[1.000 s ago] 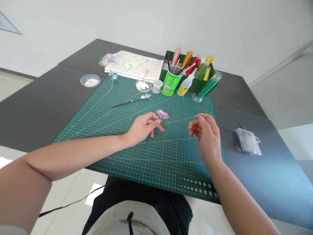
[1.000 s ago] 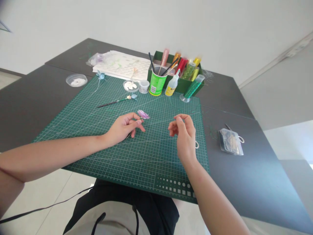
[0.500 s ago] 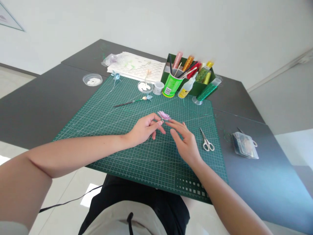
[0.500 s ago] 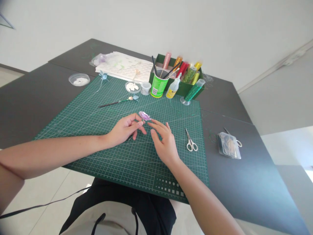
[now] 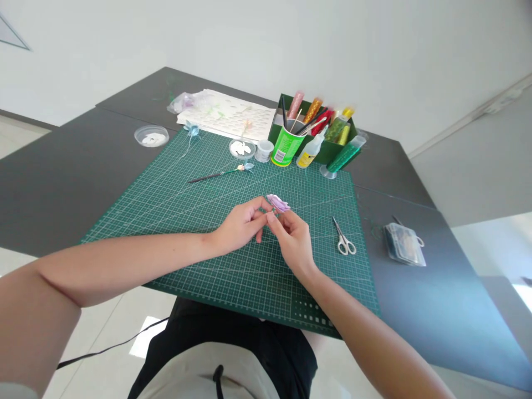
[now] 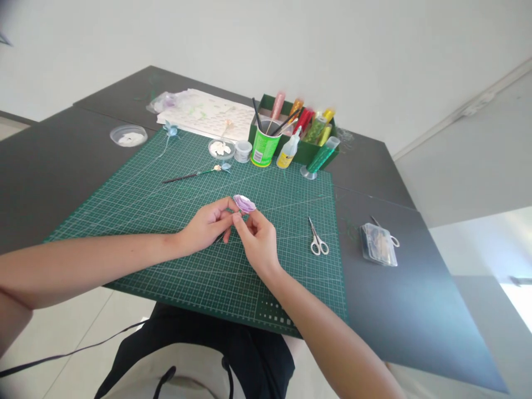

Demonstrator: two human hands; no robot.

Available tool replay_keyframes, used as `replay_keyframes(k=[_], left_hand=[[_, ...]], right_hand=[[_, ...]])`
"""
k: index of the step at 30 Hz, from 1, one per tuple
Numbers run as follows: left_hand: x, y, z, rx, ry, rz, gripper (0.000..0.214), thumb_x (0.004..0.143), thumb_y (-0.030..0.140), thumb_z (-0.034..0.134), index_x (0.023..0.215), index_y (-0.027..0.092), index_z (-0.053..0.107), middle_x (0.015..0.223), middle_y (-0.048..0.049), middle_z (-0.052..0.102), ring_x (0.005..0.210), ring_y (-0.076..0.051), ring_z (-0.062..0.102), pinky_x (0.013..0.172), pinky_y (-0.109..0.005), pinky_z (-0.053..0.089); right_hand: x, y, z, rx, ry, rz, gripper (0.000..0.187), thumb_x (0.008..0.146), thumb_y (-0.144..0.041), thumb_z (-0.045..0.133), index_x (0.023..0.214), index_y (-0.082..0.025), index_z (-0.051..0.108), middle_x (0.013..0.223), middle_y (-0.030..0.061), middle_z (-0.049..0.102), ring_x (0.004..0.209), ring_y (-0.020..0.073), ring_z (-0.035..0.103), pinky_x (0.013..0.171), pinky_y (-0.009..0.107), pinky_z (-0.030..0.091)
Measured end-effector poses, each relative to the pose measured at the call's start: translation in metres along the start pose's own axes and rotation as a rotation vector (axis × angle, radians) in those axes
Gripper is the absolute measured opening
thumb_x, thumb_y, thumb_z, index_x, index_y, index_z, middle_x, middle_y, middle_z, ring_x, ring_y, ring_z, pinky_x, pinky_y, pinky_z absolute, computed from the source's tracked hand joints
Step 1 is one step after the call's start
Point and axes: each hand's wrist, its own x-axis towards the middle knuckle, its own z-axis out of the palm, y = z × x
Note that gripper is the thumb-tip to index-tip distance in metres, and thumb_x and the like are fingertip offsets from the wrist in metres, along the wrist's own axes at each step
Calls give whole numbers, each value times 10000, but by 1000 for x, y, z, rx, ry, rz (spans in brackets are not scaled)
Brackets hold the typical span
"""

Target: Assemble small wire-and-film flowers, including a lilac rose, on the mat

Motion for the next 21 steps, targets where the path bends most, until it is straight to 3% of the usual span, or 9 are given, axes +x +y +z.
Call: replay_keyframes(k=[3,8,11,15,18,21], left_hand=[[-3,5,1,98,14,41,151,1005,335,538,951,198,574,567,68,641,513,-116,640,562,-214,479],[-5,8,1,350,90,142,163,998,357,570,940,210,610,769,18,758,708,-163,728,677,-265,532],[-4,8,1,386,56,174,220,1013,405,548,958,213,639,847,-2,771,760,-174,736,715,-279,553],[-2,8,-1,515,39,202,309,991,456,574,1178,216,631,954,-35,768,752,-200,710,702,-321,564],[3,11,-7,563,103,331,326,1001,432,555,1217,198,625,1163,-114,738,1017,-259,705,883,-397,572],[14,24,-16,593,223,467,413,1008,411,538,1360,195,554,1279,-156,683,1149,-287,661,981,-451,546]], right_hand=[[-4,-2,2,98,51,26,299,906,-407,672,698,-228,553,584,-70,300,565,127,308,535,288,304],[-8,-8,-1,182,103,41,347,865,-443,711,648,-214,567,585,-56,317,562,120,258,517,286,257],[-4,-13,-5,237,107,52,433,830,-486,722,572,-211,509,561,-56,293,543,108,219,492,276,224],[8,-25,-14,188,84,-63,447,805,-482,722,535,-198,508,552,-37,334,561,116,275,513,273,260],[21,-43,-24,142,45,-172,458,818,-494,713,533,-187,528,545,-33,335,550,113,277,505,270,240],[34,-71,-33,111,35,-318,511,857,-512,690,509,-188,504,526,-41,296,528,105,244,490,270,212]])
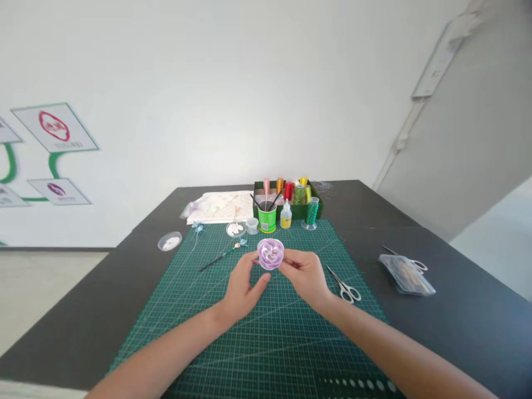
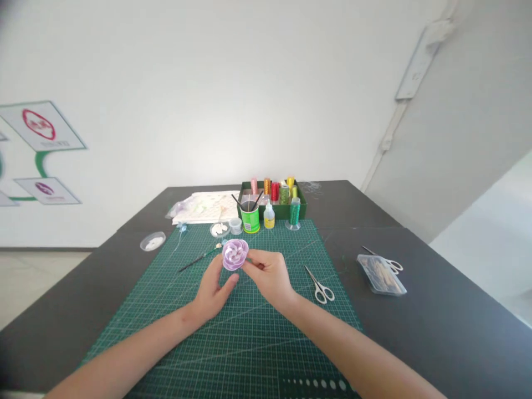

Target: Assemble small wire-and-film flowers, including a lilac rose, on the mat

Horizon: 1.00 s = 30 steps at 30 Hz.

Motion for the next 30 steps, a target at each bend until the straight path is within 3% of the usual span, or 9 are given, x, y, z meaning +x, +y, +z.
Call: replay_keyframes(k=[4,9,12,15,19,25,30], left_hand=[[36,27,-22,-11,209,156,408,1032,403,496,1394,217,538,1336,-152,648,1227,-292,622,1061,-484,500],[78,94,-44,-247,361,185,377,1081,364,379,1352,247,615,1384,-96,662,1315,-265,602,1114,-441,488],[89,127,-50,-478,381,246,446,1101,353,277,1381,249,608,1330,-86,711,1218,-235,680,1057,-419,549],[88,147,-53,-551,369,279,514,1108,351,227,1313,267,691,1299,-49,739,1221,-228,689,1083,-426,551],[82,155,-54,-470,380,253,582,1111,362,183,1276,283,736,1300,-19,741,1255,-241,676,1093,-465,557],[79,148,-55,-509,324,255,539,1109,399,245,1332,274,719,1350,-23,711,1283,-252,658,1124,-438,531],[80,146,-65,-512,321,213,495,1105,396,299,1326,264,722,1349,-33,714,1273,-242,656,1070,-375,542]], right_hand=[[25,-42,-9,-27,13,-229,574,887,-528,681,487,-190,446,515,-42,301,516,101,246,487,270,217],[38,-93,-26,-60,-56,-464,580,928,-490,665,478,-184,463,502,-34,355,497,94,277,484,260,252],[39,-111,-37,-46,-66,-533,535,930,-462,682,500,-174,545,505,-27,387,493,91,317,476,252,261],[38,-116,-45,-39,-36,-567,488,925,-446,696,532,-167,620,515,-13,427,496,99,362,478,253,293],[36,-113,-50,-60,54,-600,516,900,-437,725,483,-164,593,495,-11,403,482,97,336,469,259,286],[40,-109,-56,-63,152,-621,507,896,-380,741,469,-162,574,497,-8,425,480,94,346,458,249,293],[47,-104,-57,-88,-16,-699,466,940,-359,702,531,-147,638,508,-4,503,468,85,413,467,223,330]])
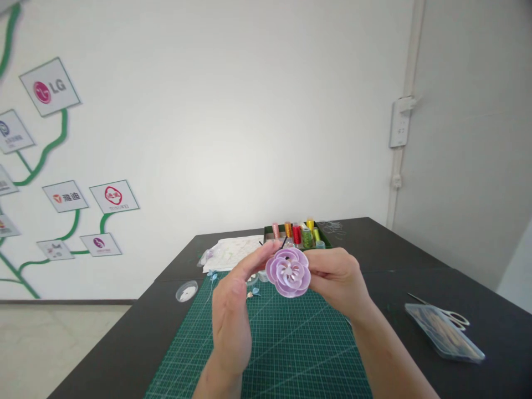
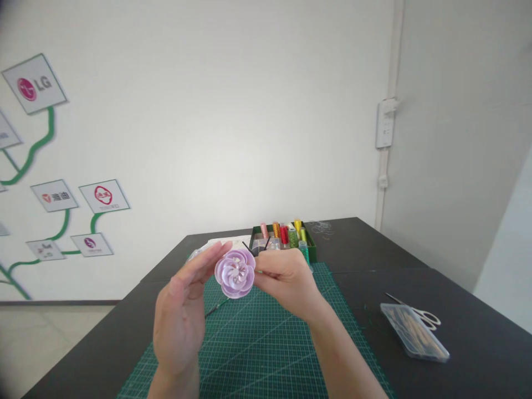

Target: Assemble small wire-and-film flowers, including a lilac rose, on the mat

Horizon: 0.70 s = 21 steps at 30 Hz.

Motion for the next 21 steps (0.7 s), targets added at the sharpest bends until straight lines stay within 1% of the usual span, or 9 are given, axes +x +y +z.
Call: replay_keyframes(k=[3,6,8,10,12,14,18,21], left_hand=[[3,3,-4,22,-63,-26,538,1110,430,271,1267,267,759,1308,-30,737,1257,-238,661,1111,-370,494],[4,3,-6,43,-82,-12,521,1109,431,292,1244,281,772,1303,-17,740,1257,-235,659,1123,-369,479],[5,1,-4,30,-65,-11,517,1108,428,299,1245,272,772,1292,-23,746,1244,-236,668,1109,-368,491],[7,-1,-2,-27,-52,-39,529,1110,427,292,1244,256,774,1269,-35,756,1219,-236,685,1080,-363,518],[10,-2,0,-107,-51,-83,531,1112,413,288,1238,246,777,1253,-41,763,1201,-228,697,1036,-341,551],[12,-3,1,-165,-57,-111,524,1114,398,292,1231,245,779,1245,-38,766,1189,-215,704,995,-310,572],[13,-4,2,-137,-77,-56,446,1105,365,349,1250,277,761,1266,-4,759,1177,-179,704,969,-265,575],[11,-3,2,0,-67,40,403,1101,353,378,1297,311,727,1311,18,735,1213,-167,678,1018,-275,547]], right_hand=[[1,5,2,53,-71,-21,422,949,-333,701,579,-133,671,525,4,544,473,84,448,474,209,350],[2,7,4,83,-83,-31,395,948,-330,706,607,-130,693,539,12,572,478,89,475,479,205,368],[2,8,5,74,-62,-45,391,948,-334,707,614,-131,696,528,4,558,470,85,462,472,202,358],[3,7,5,41,-20,-61,404,947,-330,710,596,-131,682,506,-13,518,458,74,425,463,199,334],[3,7,4,0,26,-79,406,947,-312,711,587,-130,671,498,-25,487,454,65,401,460,195,319],[4,6,4,-26,44,-96,389,950,-290,709,598,-127,673,509,-27,491,462,62,411,467,188,327],[4,4,3,-30,37,-129,394,948,-263,709,584,-130,637,510,-37,476,460,53,398,461,174,325],[4,1,1,-39,36,-155,365,953,-245,701,609,-141,636,515,-41,490,458,53,400,458,170,325]])
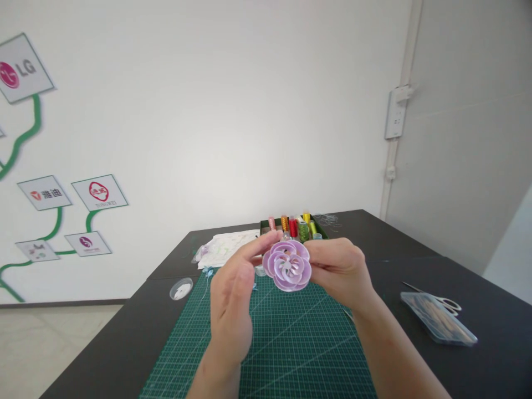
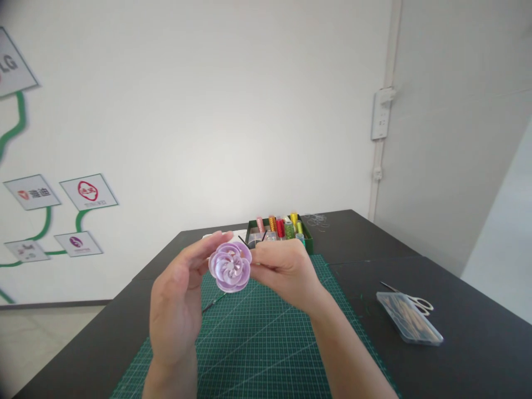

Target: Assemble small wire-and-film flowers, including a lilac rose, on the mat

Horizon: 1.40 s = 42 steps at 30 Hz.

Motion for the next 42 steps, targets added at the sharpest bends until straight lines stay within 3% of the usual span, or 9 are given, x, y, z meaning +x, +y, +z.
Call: replay_keyframes(k=[4,10,19,26,31,34,37,40,42], left_hand=[[-1,2,-3,324,0,167,364,1089,352,430,1307,309,718,1414,7,670,1324,-191,599,1153,-339,438],[-1,-1,-8,538,-60,314,376,1077,341,432,1357,268,673,1469,-51,616,1327,-223,585,1126,-398,443],[3,1,-1,579,-146,412,337,1076,376,418,1212,221,685,1441,-100,630,1225,-221,627,1046,-424,472],[5,1,-6,681,-153,495,246,923,306,715,1165,277,678,1449,-89,633,1227,-258,647,1097,-505,461],[6,-2,-6,655,-179,478,162,894,242,752,1026,318,699,1469,-38,619,1246,-265,647,1134,-563,440],[4,-4,-5,540,-147,445,412,865,261,795,1251,330,669,1536,-64,556,1338,-300,594,1142,-560,455],[1,-4,-6,387,-112,316,818,803,286,861,1523,323,473,1610,-102,460,1425,-340,514,1159,-542,463],[1,-2,-9,340,-165,159,1029,770,272,889,1619,337,311,1608,-107,464,1425,-342,517,1164,-525,476],[3,0,-11,331,-240,106,1059,770,259,888,1633,339,278,1565,-102,522,1406,-332,542,1157,-517,489]], right_hand=[[2,-3,-1,-48,-13,-28,359,968,-212,676,618,-156,617,522,-42,521,455,53,406,454,172,314],[4,-2,1,-124,-35,-45,439,1006,-224,615,575,-159,567,503,-49,480,449,52,384,447,177,296],[1,-5,1,-87,-62,-34,443,1005,-206,601,568,-161,543,520,-55,477,464,49,385,452,177,295],[3,-6,5,32,-42,43,371,960,-177,640,589,-160,641,521,-36,558,451,60,431,443,179,331],[0,-2,6,52,-14,102,315,952,-206,653,652,-171,742,534,-16,606,466,87,497,455,190,386],[-3,2,6,44,21,123,238,928,-207,682,718,-182,791,564,-4,642,490,108,537,475,205,422],[-6,4,6,50,57,128,245,904,-256,728,678,-182,787,522,-1,608,479,118,520,477,226,425],[-7,6,7,91,94,144,362,886,-378,761,584,-178,741,476,3,559,465,122,483,475,247,416],[-7,6,8,139,102,162,443,874,-464,761,543,-174,707,460,5,536,458,121,458,466,252,409]])
